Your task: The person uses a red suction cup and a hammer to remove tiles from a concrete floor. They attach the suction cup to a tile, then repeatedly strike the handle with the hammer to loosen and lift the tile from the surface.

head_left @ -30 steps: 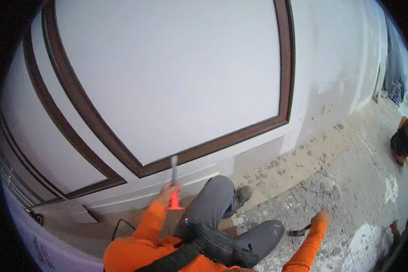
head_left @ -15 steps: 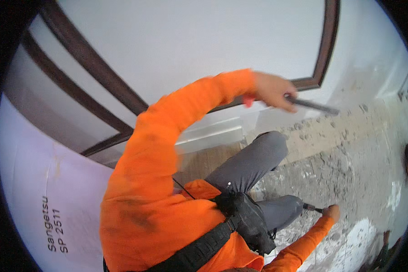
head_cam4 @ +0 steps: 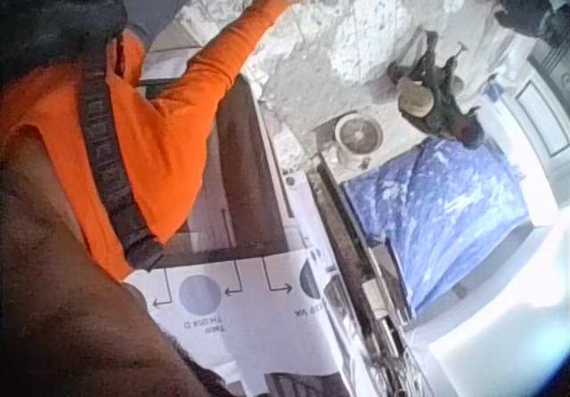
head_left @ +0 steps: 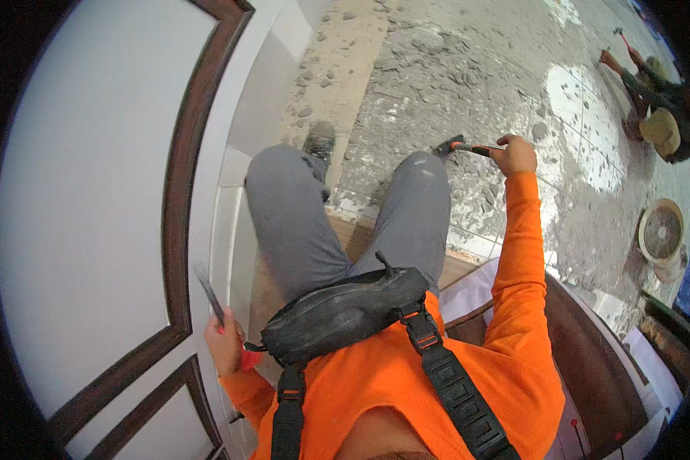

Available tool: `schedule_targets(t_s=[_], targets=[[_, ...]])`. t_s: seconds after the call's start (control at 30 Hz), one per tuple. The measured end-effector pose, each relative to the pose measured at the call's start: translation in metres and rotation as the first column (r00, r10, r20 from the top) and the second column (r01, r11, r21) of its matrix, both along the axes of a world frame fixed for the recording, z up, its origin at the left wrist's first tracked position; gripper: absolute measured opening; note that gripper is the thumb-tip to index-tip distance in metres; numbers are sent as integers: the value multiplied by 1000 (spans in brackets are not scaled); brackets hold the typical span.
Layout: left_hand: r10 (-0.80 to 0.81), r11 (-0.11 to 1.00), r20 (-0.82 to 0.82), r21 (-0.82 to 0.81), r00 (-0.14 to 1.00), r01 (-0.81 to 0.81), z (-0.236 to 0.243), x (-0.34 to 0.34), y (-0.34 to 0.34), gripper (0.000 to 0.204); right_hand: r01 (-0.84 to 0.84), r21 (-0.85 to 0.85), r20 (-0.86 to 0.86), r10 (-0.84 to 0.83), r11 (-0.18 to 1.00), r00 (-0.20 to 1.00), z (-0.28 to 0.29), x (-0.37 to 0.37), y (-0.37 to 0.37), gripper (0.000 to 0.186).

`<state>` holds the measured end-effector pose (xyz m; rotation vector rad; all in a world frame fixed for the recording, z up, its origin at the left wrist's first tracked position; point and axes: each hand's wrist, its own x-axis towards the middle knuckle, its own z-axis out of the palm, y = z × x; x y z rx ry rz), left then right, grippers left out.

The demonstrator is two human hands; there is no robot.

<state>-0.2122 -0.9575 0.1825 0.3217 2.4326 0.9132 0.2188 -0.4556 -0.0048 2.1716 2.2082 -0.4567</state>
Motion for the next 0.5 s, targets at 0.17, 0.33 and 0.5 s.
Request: schedule_targets(t_s=[0.17, 0.33, 0.5], targets=[[-262, 951, -45, 160, 964, 266, 4, -109, 156, 35, 49, -165, 14, -48, 985, 999, -1, 24, -17, 37], [-450, 882, 194, 247, 872, 400, -43, -155, 331, 28, 23, -480, 205, 87, 877, 975, -16, 0, -49, 35], [-595, 796, 451, 218, 665, 564, -142, -138, 471, 26, 176, -532, 230, -59, 828, 971, -80, -57, -11, 34]])
